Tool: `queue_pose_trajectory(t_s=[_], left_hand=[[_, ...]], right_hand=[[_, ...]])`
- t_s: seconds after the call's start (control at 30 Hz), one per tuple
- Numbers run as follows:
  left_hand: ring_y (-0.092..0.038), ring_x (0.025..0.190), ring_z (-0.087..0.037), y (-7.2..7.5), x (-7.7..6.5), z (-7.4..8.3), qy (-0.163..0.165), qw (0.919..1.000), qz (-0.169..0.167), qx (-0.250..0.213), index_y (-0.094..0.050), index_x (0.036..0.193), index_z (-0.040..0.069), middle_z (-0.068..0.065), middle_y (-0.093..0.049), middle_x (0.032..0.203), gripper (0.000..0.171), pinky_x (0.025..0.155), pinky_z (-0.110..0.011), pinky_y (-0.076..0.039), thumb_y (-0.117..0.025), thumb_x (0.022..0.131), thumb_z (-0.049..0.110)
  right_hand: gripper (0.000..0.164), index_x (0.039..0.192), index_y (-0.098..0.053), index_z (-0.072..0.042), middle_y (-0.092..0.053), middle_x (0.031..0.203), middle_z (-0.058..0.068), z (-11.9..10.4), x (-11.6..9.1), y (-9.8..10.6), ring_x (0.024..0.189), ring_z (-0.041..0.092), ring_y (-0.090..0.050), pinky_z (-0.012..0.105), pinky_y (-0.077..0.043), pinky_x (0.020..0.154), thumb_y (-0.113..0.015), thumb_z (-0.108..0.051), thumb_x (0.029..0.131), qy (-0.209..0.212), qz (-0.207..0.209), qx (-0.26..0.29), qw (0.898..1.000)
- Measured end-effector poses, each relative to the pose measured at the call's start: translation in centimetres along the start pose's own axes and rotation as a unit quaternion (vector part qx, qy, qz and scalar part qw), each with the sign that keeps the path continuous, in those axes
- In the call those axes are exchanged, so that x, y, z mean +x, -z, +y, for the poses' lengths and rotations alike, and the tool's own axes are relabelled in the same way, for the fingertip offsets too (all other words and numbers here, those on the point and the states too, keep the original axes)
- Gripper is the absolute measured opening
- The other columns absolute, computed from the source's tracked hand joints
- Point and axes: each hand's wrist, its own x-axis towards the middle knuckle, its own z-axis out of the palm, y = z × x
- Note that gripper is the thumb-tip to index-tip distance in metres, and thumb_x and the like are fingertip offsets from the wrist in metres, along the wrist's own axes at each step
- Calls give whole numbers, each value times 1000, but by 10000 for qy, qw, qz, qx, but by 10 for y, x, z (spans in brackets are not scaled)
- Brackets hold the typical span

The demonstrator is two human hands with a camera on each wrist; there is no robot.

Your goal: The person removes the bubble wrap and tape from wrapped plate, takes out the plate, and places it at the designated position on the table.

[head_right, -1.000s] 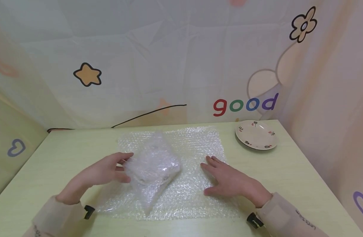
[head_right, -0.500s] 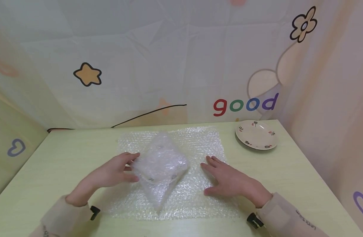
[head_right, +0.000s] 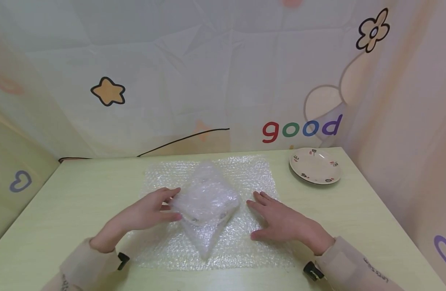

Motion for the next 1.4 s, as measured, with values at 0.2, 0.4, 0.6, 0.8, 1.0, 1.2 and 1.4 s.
queue_pose_trajectory(t_s=[0.2,0.4,0.6,0.8,1.0,1.2,1.4], left_hand=[[-60,113,-32,-2,2,1,40,10000,22,24,-38,153,-10,-21,-55,134,76,95,-45,-52,-71,99,33],[-57,116,-31,-2,1,3,58,9999,50,87,-38,155,-6,-21,-51,140,74,101,-49,-48,-68,100,35],[-43,137,-39,-3,0,8,-26,10000,27,3,-35,157,-4,-26,-33,155,74,112,-55,-37,-67,101,33],[-38,141,-43,-4,-1,12,-161,9998,-122,71,-35,157,-4,-27,-23,161,73,113,-58,-36,-65,103,34],[-36,144,-43,-3,-3,20,-225,9989,-314,251,-33,158,-3,-25,-19,164,74,114,-58,-35,-62,104,38],[-31,147,-42,2,-7,32,-290,9972,-455,511,-31,159,-1,-24,-17,165,75,115,-57,-33,-60,104,41],[-34,146,-40,4,-7,42,-443,9962,-382,649,-32,158,-3,-24,-22,164,73,116,-54,-34,-60,105,38]], right_hand=[[88,157,-40,-3,-22,166,24,1,1,0,152,45,-15,62,-25,117,-79,-44,90,-26,25,78,10000],[88,157,-41,-5,-23,166,23,1,1,-1,152,45,-17,62,-27,116,-81,-44,88,-62,81,108,9999],[88,156,-42,-4,-28,164,23,-1,2,-2,150,45,-25,61,-32,115,-85,-38,86,-13,306,29,9995],[87,152,-45,-3,-38,158,23,-6,4,-1,144,45,-36,60,-35,113,-90,-27,81,29,594,-50,9982],[76,146,-51,-1,-49,149,20,-14,8,7,138,42,-44,58,-39,111,-89,-18,82,33,970,-192,9951],[54,136,-60,-2,-57,139,16,-24,14,10,129,38,-53,56,-45,106,-82,-13,88,379,1401,-120,9893],[38,122,-67,-4,-61,128,10,-36,24,5,119,31,-58,50,-50,101,-81,-5,87,796,1787,-126,9806]])
